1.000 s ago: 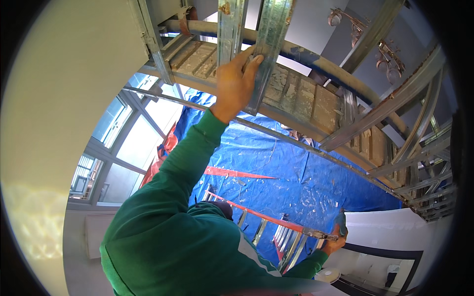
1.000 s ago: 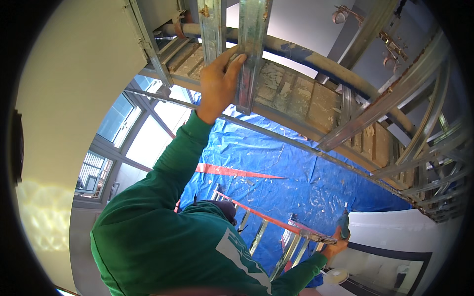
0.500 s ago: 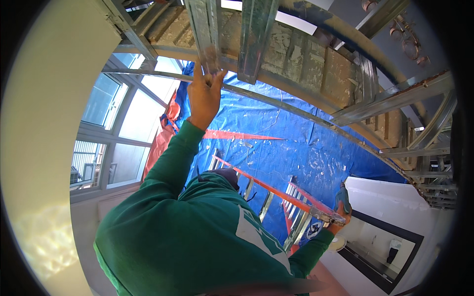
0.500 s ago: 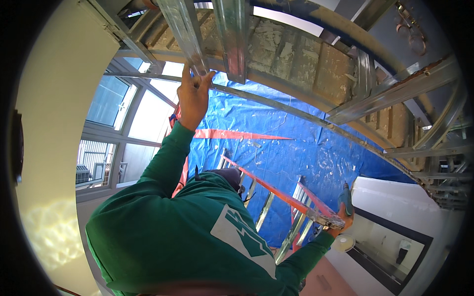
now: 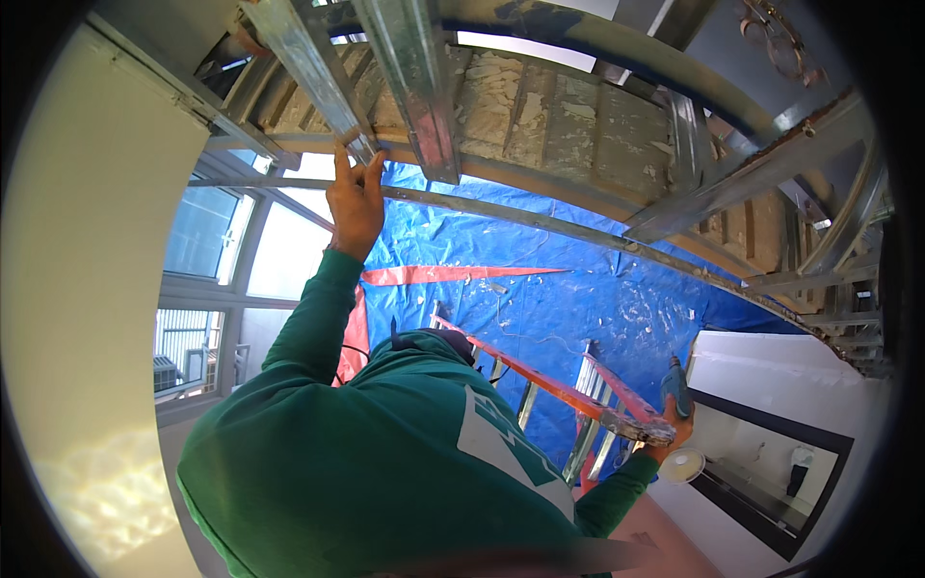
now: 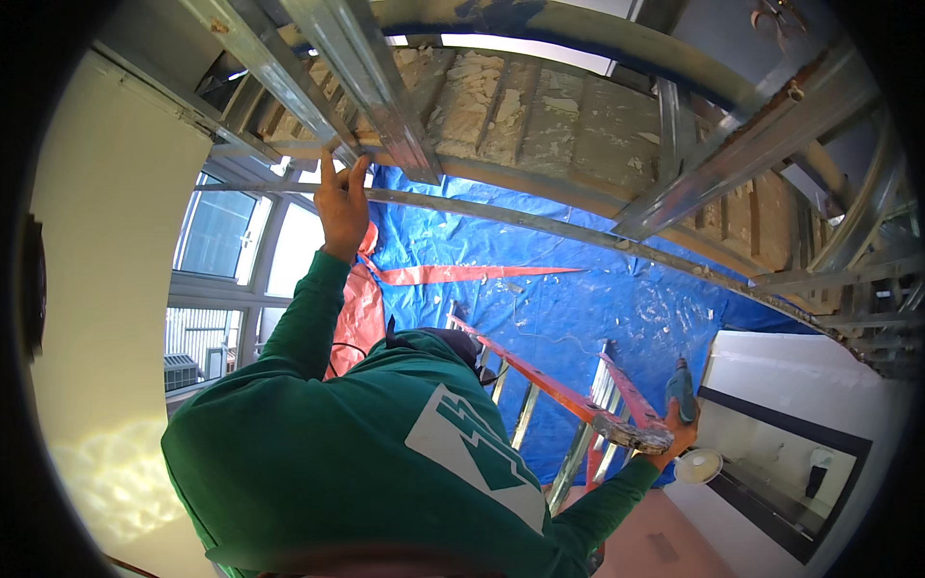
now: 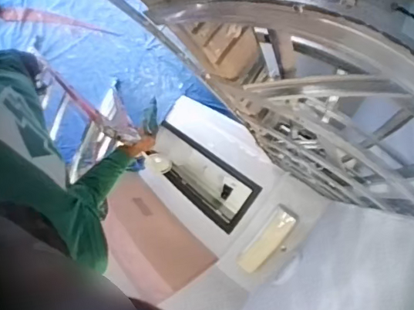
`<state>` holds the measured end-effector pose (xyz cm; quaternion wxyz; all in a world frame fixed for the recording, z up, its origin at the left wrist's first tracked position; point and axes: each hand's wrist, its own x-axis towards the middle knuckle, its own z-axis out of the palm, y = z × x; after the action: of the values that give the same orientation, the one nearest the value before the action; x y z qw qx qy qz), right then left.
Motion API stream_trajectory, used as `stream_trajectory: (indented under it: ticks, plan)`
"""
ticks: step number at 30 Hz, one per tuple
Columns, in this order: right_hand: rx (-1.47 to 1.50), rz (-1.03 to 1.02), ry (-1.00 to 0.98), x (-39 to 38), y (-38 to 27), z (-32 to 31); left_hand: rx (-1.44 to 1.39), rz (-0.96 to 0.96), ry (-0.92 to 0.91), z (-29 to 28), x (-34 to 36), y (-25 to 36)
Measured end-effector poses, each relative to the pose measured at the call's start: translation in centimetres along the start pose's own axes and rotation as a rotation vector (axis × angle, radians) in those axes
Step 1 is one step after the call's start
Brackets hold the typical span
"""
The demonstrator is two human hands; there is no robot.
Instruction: The person uses a corded drill to fasten metal studs to the ceiling framework. They repeatedly position the drill, drive screws into the metal, and reposition to continue along the frame.
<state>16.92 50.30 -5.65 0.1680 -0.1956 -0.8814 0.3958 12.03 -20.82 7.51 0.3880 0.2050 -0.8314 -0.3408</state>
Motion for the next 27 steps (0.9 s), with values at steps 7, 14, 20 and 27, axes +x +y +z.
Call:
stream_trajectory:
  ticks: [7,14,20,27]
  plan:
    - [-0.049,-0.016,-0.008,1.0,4.0,0.0,0.148,0.090,-0.091,-1.9,1.5,-1.0]
    - [-0.216,-0.021,-0.002,2.4,9.6,-0.2,0.333,0.228,-0.226,-5.6,4.8,-1.5]
    - [-0.193,0.014,-0.066,2.3,10.4,0.1,0.354,0.288,-0.288,-6.8,5.9,-1.0]
    - [-0.020,0.146,-0.107,0.2,4.1,0.5,0.332,0.298,-0.284,-6.8,5.9,-1.5]
